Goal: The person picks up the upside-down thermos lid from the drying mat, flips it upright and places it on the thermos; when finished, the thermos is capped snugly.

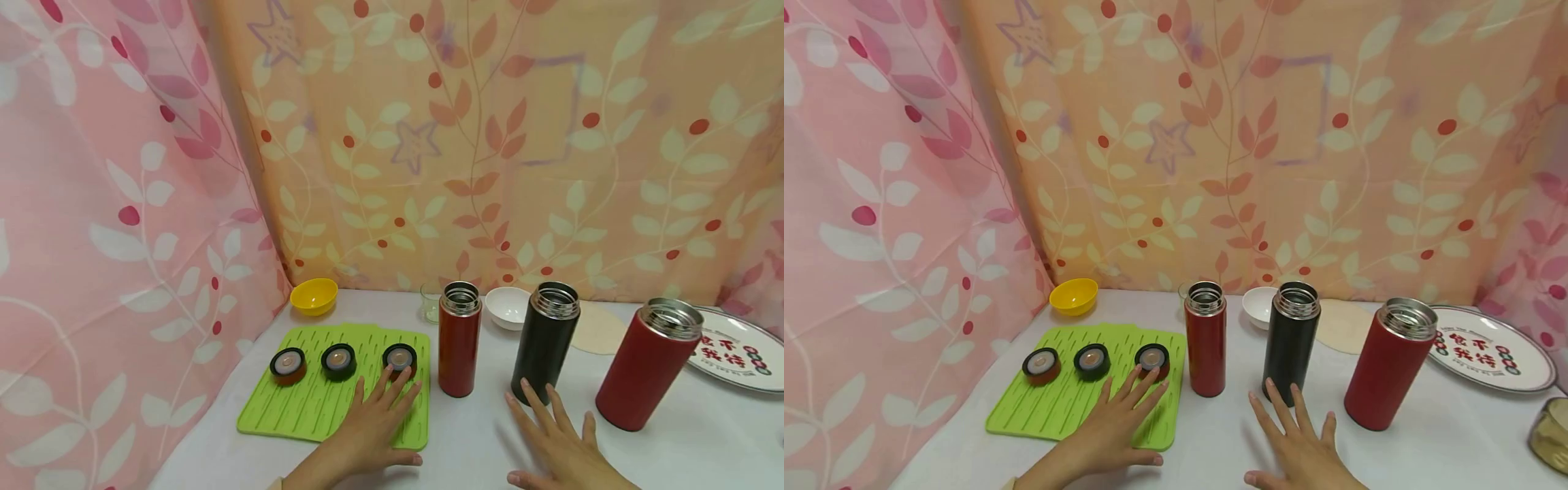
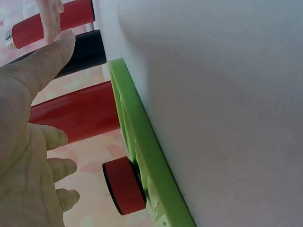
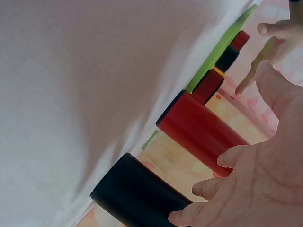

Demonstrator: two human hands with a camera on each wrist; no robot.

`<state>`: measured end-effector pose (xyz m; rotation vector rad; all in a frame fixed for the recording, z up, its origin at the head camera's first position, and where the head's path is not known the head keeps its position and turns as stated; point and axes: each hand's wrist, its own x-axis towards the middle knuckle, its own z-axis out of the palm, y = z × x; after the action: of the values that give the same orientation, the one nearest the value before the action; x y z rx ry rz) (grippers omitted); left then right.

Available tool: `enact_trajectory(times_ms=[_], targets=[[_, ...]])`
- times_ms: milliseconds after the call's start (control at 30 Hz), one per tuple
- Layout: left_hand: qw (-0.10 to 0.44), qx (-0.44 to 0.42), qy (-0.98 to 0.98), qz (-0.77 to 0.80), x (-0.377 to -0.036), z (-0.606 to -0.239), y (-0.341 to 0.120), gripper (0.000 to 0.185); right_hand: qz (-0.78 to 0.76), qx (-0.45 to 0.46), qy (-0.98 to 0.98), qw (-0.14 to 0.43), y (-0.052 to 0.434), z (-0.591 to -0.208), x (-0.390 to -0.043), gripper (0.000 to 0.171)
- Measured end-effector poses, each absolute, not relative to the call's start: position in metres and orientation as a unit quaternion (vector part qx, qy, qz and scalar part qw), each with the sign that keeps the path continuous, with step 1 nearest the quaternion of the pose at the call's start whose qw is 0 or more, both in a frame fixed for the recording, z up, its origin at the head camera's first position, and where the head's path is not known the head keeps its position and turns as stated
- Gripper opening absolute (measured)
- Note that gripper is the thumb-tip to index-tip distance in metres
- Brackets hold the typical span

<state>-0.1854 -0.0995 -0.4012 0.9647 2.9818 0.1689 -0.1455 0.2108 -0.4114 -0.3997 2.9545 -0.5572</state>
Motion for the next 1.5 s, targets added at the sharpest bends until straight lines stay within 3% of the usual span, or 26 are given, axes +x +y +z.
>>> enact_trajectory(times_ms=[600,933,1233,1367,1500], targets=[[-0.06,0.302,0.95,0.047,-0.193,-0.391,-0.102,0.1,-0.151,-0.157,0.976,-0.006,0.212,-0.405,-0.146,0.097],[-0.073,0.262,0.958,0.096,-0.212,-0.389,-0.119,0.089,-0.163,-0.163,0.973,-0.013,0.212,-0.407,-0.146,0.095],[-0.096,0.165,0.932,0.309,-0.244,-0.384,-0.154,0.073,-0.196,-0.178,0.964,-0.001,0.214,-0.402,-0.143,0.088],[-0.125,0.104,0.941,0.297,-0.255,-0.386,-0.181,0.074,-0.198,-0.199,0.96,-0.006,0.213,-0.4,-0.14,0.079],[-0.118,0.042,0.956,0.264,-0.26,-0.389,-0.21,0.079,-0.209,-0.201,0.957,0.003,0.21,-0.399,-0.14,0.074]])
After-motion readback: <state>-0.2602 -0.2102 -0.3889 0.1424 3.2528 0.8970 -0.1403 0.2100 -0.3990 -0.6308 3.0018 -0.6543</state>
